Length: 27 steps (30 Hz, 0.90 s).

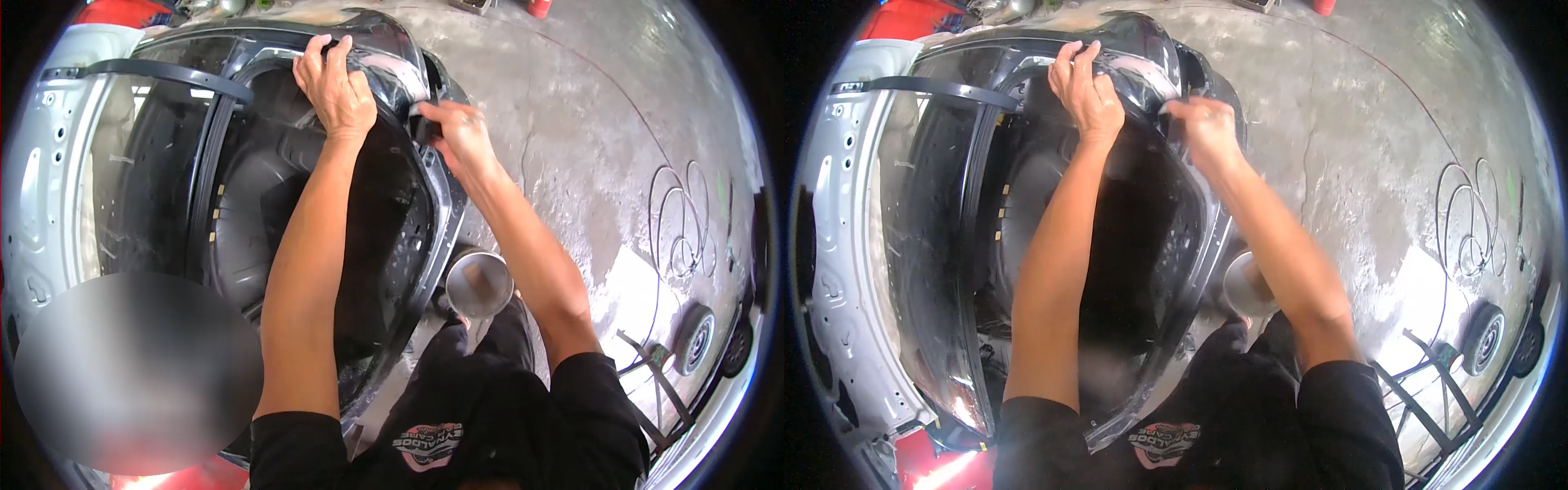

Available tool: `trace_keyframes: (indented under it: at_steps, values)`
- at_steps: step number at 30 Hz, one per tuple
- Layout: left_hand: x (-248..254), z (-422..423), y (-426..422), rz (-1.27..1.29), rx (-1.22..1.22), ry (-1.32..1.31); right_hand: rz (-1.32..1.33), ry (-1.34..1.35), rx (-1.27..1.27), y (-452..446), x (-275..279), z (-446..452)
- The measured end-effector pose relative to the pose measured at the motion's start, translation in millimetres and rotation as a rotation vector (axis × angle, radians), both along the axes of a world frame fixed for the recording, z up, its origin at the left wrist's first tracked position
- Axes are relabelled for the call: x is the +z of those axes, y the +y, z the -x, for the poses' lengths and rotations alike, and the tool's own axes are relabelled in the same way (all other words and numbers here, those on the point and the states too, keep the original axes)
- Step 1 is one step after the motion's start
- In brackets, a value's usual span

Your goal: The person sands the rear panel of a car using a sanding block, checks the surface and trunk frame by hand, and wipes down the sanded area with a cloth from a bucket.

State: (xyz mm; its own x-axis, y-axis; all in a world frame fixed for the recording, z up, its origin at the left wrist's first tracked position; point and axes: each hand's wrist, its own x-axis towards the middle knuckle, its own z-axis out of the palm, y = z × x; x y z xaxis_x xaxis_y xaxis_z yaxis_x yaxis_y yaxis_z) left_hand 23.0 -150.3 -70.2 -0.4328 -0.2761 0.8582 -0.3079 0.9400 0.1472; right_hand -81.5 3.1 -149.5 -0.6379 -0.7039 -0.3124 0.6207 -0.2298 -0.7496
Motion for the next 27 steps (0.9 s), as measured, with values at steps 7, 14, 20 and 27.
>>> trace_keyframes:
  at_steps: [7, 14, 20, 27]
  values:
    - [1, 1, 0, 0.021, -0.019, 0.043, -0.036, -0.059, -0.003, 9, 33, -13]
    - [0, 2, 0, 0.013, -0.021, 0.036, -0.162, 0.061, -0.032, -3, 10, -12]
    - [0, 2, 1, -0.008, -0.040, 0.040, -0.092, 0.017, -0.030, 13, 34, -20]
    - [2, 0, 0, 0.045, -0.006, 0.040, -0.076, -0.015, -0.163, 15, 37, -30]
